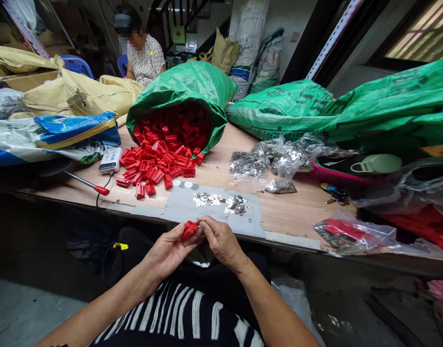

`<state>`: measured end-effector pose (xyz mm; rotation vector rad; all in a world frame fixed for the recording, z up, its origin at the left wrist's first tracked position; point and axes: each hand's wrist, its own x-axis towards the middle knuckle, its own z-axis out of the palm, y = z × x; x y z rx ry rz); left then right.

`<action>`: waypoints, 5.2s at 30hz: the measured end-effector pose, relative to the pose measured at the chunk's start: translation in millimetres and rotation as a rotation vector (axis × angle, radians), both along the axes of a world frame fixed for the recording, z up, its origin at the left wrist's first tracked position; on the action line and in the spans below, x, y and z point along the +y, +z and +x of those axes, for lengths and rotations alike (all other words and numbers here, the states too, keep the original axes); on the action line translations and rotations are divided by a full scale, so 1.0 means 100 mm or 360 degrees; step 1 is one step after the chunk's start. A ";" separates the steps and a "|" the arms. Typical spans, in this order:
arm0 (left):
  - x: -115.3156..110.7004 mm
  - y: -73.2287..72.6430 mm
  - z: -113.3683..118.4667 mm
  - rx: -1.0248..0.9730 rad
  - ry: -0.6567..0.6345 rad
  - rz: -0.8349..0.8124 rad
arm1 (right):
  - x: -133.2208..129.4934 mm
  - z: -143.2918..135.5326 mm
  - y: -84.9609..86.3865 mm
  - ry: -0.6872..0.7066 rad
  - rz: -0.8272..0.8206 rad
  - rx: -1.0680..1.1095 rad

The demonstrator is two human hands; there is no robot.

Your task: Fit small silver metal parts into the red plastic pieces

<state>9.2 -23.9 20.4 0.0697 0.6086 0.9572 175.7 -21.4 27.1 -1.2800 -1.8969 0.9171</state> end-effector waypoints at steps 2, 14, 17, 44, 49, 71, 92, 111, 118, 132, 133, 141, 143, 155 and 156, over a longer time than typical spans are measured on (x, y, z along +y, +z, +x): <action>-0.01 -0.02 -0.01 -0.0020 -0.0004 -0.0010 | 0.02 0.01 -0.02 -0.0002 -0.0060 0.0059; -0.05 -0.52 -0.07 0.0305 -0.0201 -0.0379 | 0.31 -0.11 -0.04 -0.0077 -0.0072 -0.0016; -0.02 -0.59 -0.06 0.0369 -0.0120 -0.0430 | 0.48 -0.24 -0.05 -0.0088 0.0027 -0.0068; -0.08 -0.18 -0.25 0.0212 -0.0143 0.0156 | 0.72 -0.48 0.22 0.0192 0.0071 -0.0286; -0.06 -0.10 -0.23 0.0296 -0.0108 0.0344 | 0.25 -0.13 0.23 0.0538 -0.0257 -0.0013; -0.08 -0.15 -0.15 0.0511 -0.0052 0.0263 | 0.65 0.49 0.03 -0.0544 0.0212 -0.1460; -0.04 -0.15 -0.10 0.0791 0.0148 0.0622 | 0.38 0.45 -0.01 -0.0320 0.0271 -0.1005; -0.07 -0.07 -0.12 0.1462 0.0275 0.1144 | 0.06 -0.04 0.16 0.0118 0.0201 -0.0273; -0.11 -0.06 -0.12 0.1400 0.0350 0.1108 | 0.03 -0.10 0.12 0.0063 0.0124 -0.0112; -0.14 0.00 -0.09 0.1241 0.0374 0.0961 | 0.07 -0.06 0.09 -0.0015 -0.0462 0.0459; -0.14 -0.01 -0.10 0.1247 0.0375 0.0977 | 0.07 -0.07 0.09 -0.0007 -0.0491 0.0469; -0.20 -0.11 -0.14 0.1376 0.0134 0.1407 | -0.01 -0.04 0.05 0.0228 -0.1002 0.0888; -0.22 -0.13 -0.14 0.1348 0.0075 0.1380 | -0.07 -0.02 0.00 0.0205 -0.1076 0.0941; -0.27 -0.22 -0.11 0.1318 0.0057 0.1430 | -0.20 0.04 -0.12 0.0223 -0.1205 0.1112; -0.26 -0.24 -0.12 0.1336 0.0055 0.1488 | -0.20 0.04 -0.13 0.0227 -0.1224 0.1127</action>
